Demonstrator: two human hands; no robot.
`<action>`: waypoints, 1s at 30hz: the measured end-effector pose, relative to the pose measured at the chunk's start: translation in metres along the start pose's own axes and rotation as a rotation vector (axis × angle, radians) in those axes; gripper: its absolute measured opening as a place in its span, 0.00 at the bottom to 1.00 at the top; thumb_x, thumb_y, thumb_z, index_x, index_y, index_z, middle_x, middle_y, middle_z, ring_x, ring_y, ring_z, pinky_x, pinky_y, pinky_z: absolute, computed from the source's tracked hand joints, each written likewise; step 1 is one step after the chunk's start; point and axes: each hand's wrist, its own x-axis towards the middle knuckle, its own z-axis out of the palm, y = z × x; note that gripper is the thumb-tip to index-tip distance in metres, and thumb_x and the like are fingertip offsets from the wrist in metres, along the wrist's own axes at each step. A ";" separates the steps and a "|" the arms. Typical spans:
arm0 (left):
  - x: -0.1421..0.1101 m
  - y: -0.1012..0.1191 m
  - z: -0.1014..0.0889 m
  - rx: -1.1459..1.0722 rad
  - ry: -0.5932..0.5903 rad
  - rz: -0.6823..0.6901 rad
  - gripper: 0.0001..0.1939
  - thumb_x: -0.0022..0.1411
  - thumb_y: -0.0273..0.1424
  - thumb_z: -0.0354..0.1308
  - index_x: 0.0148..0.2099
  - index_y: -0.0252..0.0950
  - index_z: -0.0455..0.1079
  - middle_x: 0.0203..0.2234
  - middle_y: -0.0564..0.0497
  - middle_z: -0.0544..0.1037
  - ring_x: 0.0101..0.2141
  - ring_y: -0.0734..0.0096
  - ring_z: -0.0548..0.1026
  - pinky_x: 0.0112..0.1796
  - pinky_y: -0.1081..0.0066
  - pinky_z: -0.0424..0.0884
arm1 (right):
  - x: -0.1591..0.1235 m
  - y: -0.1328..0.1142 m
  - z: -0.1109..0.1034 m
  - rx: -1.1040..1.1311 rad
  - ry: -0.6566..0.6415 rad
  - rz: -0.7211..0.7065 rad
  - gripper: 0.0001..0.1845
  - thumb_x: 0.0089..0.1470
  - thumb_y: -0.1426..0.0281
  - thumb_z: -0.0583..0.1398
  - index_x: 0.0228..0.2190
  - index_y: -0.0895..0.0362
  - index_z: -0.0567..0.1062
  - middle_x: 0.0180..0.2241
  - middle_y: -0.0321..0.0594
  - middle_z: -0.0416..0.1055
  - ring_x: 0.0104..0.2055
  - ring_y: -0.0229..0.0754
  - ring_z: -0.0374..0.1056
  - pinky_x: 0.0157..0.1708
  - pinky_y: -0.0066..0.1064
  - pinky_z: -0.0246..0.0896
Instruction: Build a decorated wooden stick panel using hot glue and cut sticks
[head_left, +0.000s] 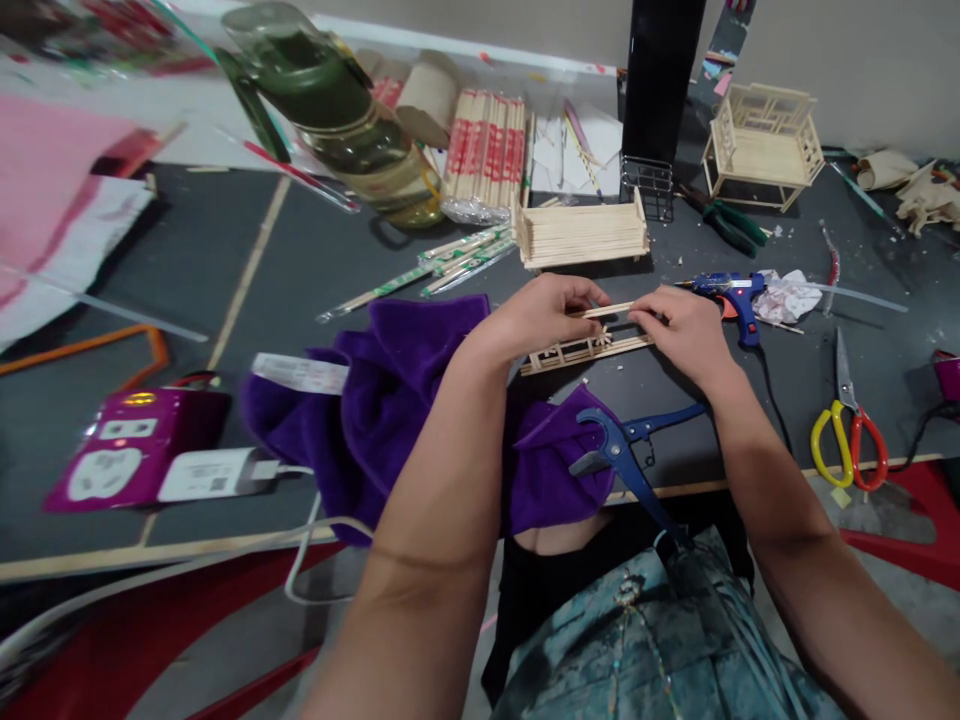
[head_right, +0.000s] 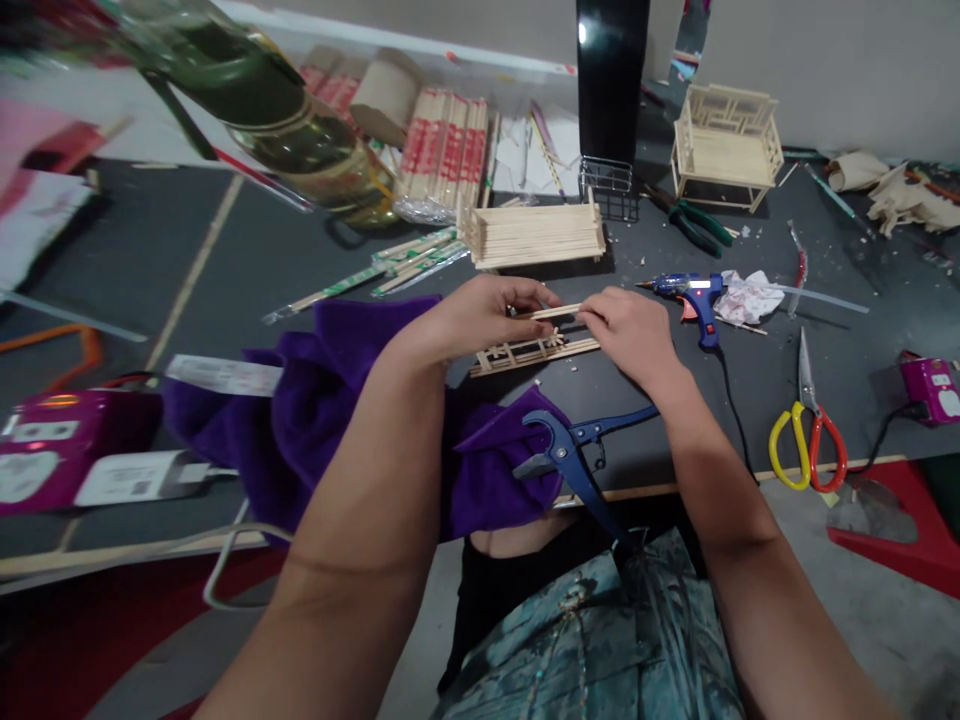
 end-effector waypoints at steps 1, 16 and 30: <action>0.000 0.000 0.000 0.002 -0.001 -0.004 0.17 0.54 0.32 0.66 0.47 0.33 0.79 0.21 0.57 0.72 0.22 0.73 0.67 0.27 0.71 0.62 | 0.000 0.001 -0.001 0.011 0.018 0.004 0.13 0.70 0.68 0.60 0.40 0.53 0.85 0.41 0.41 0.83 0.46 0.45 0.77 0.43 0.34 0.61; 0.005 -0.008 0.003 -0.106 0.063 0.021 0.13 0.53 0.26 0.69 0.42 0.34 0.79 0.20 0.58 0.72 0.23 0.75 0.67 0.28 0.74 0.62 | -0.001 0.032 -0.018 0.207 0.480 0.016 0.09 0.66 0.66 0.60 0.36 0.53 0.81 0.35 0.37 0.81 0.35 0.41 0.72 0.39 0.33 0.65; 0.016 -0.014 0.003 -0.246 0.031 0.062 0.12 0.45 0.25 0.68 0.37 0.34 0.80 0.24 0.54 0.79 0.26 0.71 0.72 0.29 0.73 0.64 | -0.001 -0.008 0.012 -0.135 -0.128 0.028 0.12 0.69 0.66 0.60 0.45 0.52 0.85 0.49 0.42 0.85 0.52 0.49 0.79 0.46 0.36 0.67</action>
